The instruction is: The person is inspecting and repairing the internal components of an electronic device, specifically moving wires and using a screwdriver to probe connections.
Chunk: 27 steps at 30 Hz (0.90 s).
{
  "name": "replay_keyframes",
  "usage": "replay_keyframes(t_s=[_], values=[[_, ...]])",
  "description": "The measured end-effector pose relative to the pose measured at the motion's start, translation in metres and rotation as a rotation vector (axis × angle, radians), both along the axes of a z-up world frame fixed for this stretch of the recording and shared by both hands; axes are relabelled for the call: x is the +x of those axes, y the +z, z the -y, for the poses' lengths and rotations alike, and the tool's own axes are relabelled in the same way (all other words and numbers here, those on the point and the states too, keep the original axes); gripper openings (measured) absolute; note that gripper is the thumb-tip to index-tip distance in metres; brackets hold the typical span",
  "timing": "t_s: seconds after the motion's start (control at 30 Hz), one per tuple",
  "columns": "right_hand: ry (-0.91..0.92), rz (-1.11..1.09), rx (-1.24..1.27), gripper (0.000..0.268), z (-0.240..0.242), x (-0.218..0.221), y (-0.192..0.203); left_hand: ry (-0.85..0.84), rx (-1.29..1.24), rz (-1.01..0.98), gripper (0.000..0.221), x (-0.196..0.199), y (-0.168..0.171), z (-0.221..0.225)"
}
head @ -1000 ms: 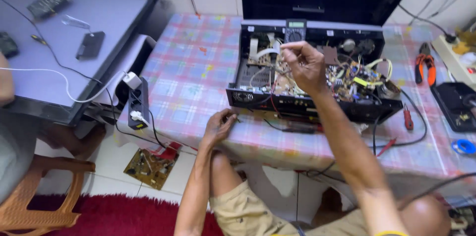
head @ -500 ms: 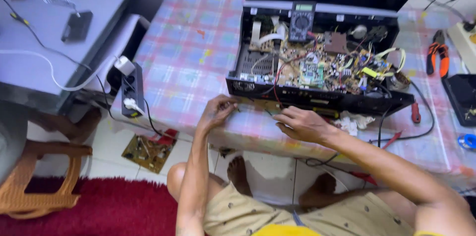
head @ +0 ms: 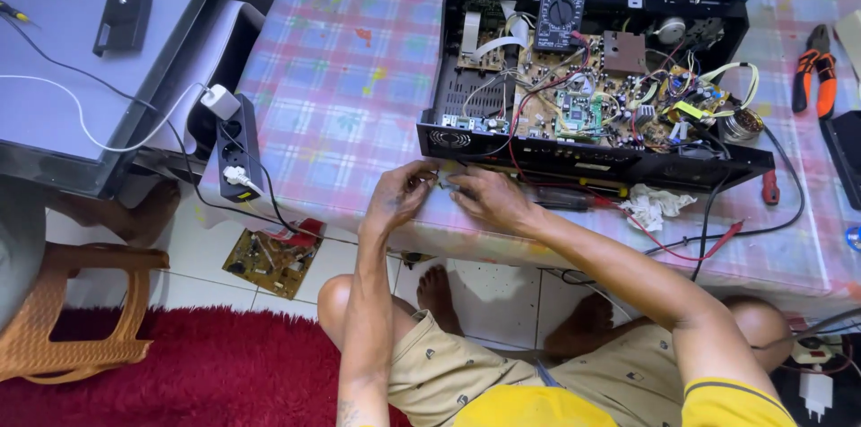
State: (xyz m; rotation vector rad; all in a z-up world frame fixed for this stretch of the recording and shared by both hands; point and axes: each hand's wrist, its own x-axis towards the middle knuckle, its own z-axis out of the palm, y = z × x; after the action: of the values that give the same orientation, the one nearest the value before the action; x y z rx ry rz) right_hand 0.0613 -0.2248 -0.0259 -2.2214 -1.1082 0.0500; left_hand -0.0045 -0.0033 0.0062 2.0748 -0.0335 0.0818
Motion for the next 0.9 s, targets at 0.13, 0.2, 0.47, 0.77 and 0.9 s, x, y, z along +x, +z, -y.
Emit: replay_keyframes(t_s=[0.13,0.2,0.47,0.77,0.9], values=[[0.004,-0.03,0.025,0.02,-0.009,0.005,-0.006,-0.013,0.002,-0.029,0.026,0.0,0.006,-0.002],[-0.006,-0.05,0.028,0.019,-0.01,0.004,-0.009,-0.017,0.006,-0.025,0.027,0.001,0.003,-0.001],[-0.008,0.009,0.049,0.011,-0.007,-0.006,0.004,-0.05,0.009,-0.014,0.018,0.011,-0.003,0.003],[-0.055,-0.021,0.178,0.019,0.004,-0.02,0.014,-0.069,0.137,-0.077,0.017,0.013,0.011,0.009],[-0.053,0.019,0.123,0.016,-0.006,-0.013,-0.001,-0.054,0.183,-0.113,0.02,0.015,0.014,0.006]])
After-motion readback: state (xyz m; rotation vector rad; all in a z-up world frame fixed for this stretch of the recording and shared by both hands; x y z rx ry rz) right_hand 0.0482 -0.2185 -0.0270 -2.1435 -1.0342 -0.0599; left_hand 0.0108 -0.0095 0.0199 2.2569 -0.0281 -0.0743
